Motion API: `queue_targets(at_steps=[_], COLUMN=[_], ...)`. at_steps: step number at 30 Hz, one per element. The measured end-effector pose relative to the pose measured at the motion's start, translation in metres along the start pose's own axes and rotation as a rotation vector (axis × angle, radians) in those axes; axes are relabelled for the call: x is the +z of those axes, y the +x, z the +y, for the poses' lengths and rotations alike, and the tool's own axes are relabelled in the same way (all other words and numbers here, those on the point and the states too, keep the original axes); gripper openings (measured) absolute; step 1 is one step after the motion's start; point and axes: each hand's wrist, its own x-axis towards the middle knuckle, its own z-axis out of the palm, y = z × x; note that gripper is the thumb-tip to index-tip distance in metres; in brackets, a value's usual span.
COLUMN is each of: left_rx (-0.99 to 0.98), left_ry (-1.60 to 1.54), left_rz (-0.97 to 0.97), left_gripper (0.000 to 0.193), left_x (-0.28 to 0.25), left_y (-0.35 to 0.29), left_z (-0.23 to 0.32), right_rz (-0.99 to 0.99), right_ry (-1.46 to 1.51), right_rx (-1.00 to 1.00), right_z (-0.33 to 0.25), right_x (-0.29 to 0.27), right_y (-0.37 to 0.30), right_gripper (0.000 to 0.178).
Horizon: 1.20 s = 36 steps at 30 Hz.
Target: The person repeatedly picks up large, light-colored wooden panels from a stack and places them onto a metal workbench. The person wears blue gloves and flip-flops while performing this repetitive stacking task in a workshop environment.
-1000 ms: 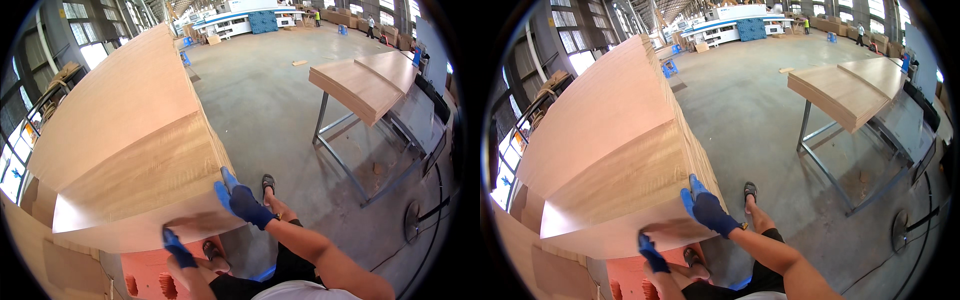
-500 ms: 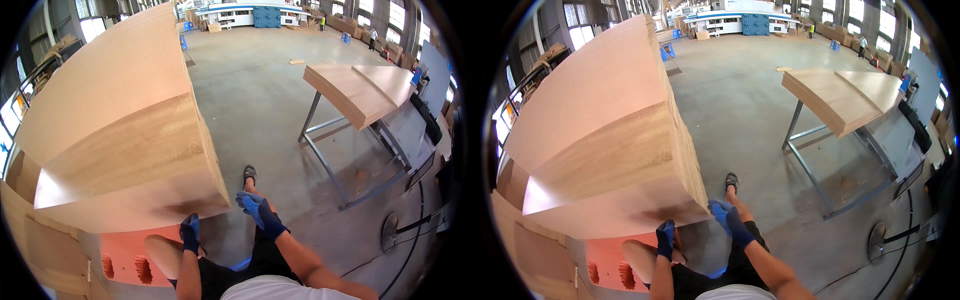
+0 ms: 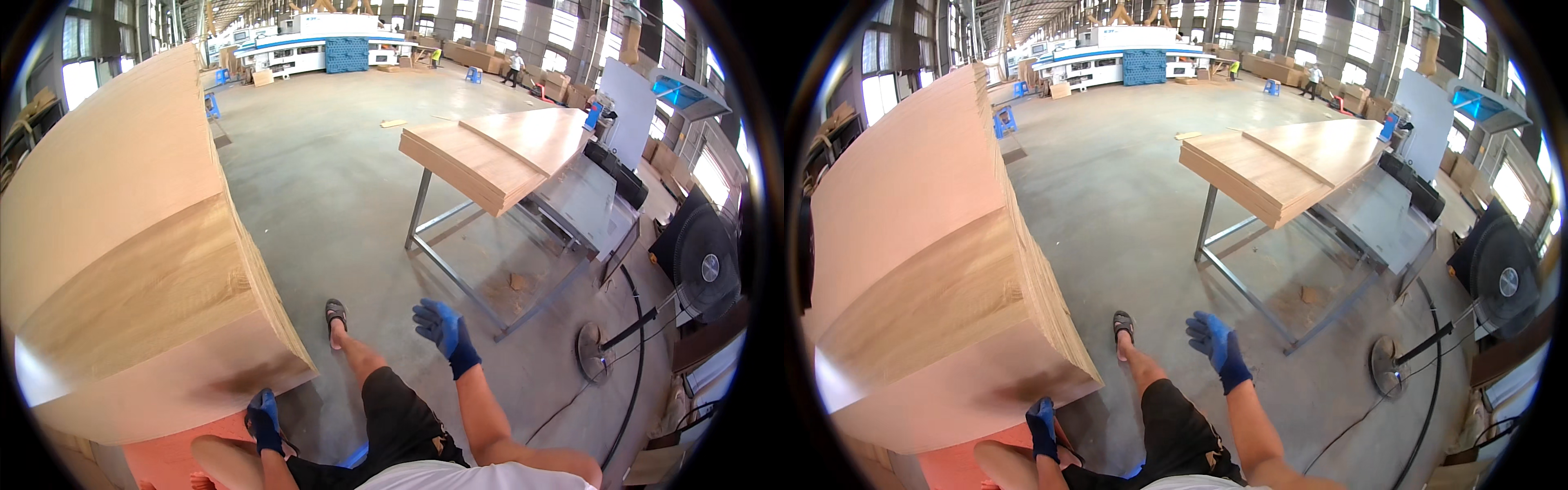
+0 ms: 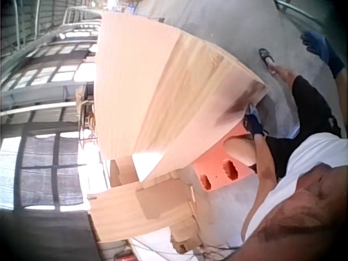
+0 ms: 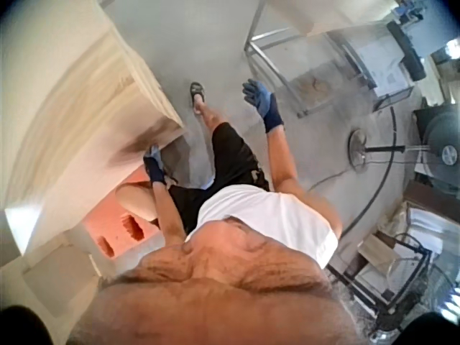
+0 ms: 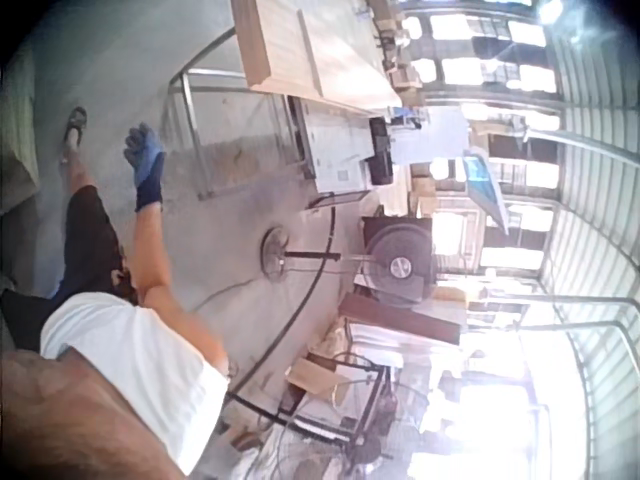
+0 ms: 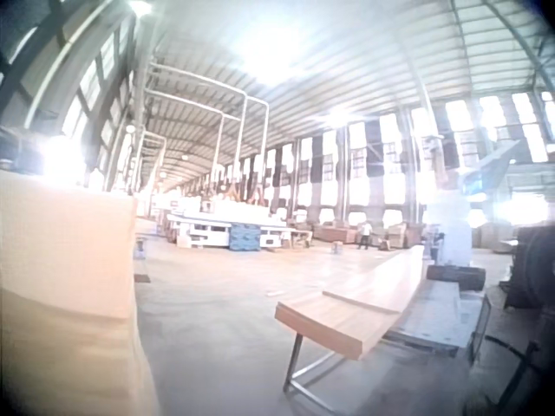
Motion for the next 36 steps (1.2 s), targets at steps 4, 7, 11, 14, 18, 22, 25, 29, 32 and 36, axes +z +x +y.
queue_targets(at_steps=[4, 7, 11, 14, 18, 22, 25, 29, 32, 36], left_rx=[-0.023, 0.002, 0.013, 0.017, 0.163, 0.127, 0.119, 0.072, 0.032, 0.056], left_ry=[0.009, 0.02, -0.001, -0.005, -0.061, 0.011, 0.089, -0.163, -0.292, -0.982], left_rz=[-0.003, -0.003, -0.006, 0.01, 0.063, 0.046, 0.052, -0.043, -0.203, -0.815], left_gripper=[0.038, 0.038, 0.037, 0.037, 0.027, 0.028, 0.028, 0.031, 0.032, 0.035], left_x=[0.001, 0.0, 0.002, 0.006, 0.013, 0.01, 0.004, 0.001, 0.01, 0.033], left_y=[0.0, -0.004, -0.006, -0.002, 0.006, 0.002, -0.012, -0.04, -0.058, -0.104], left_z=[-0.002, -0.001, -0.005, -0.017, -0.034, -0.03, -0.009, 0.042, 0.111, 0.236], right_rz=[0.022, 0.043, 0.079, 0.121, 0.135, 0.145, 0.123, 0.094, 0.172, -0.036], right_ry=[0.095, 0.141, 0.259, 0.272, 0.184, -0.03, -0.069, -0.089, -0.123, -0.194], right_rx=[-0.071, -0.133, -0.271, -0.279, -0.224, -0.201, -0.21, -0.269, -0.295, -0.318], right_z=[-0.032, -0.06, -0.105, -0.145, -0.195, -0.223, -0.226, -0.215, -0.189, -0.14], right_x=[-0.016, -0.026, -0.046, -0.062, -0.07, -0.057, -0.04, -0.016, 0.007, 0.058], right_y=[0.007, 0.014, 0.027, 0.041, 0.056, 0.068, 0.077, 0.068, 0.034, -0.034], right_gripper=[0.054, 0.058, 0.064, 0.07, 0.076, 0.078, 0.064, 0.058, 0.066, 0.064])
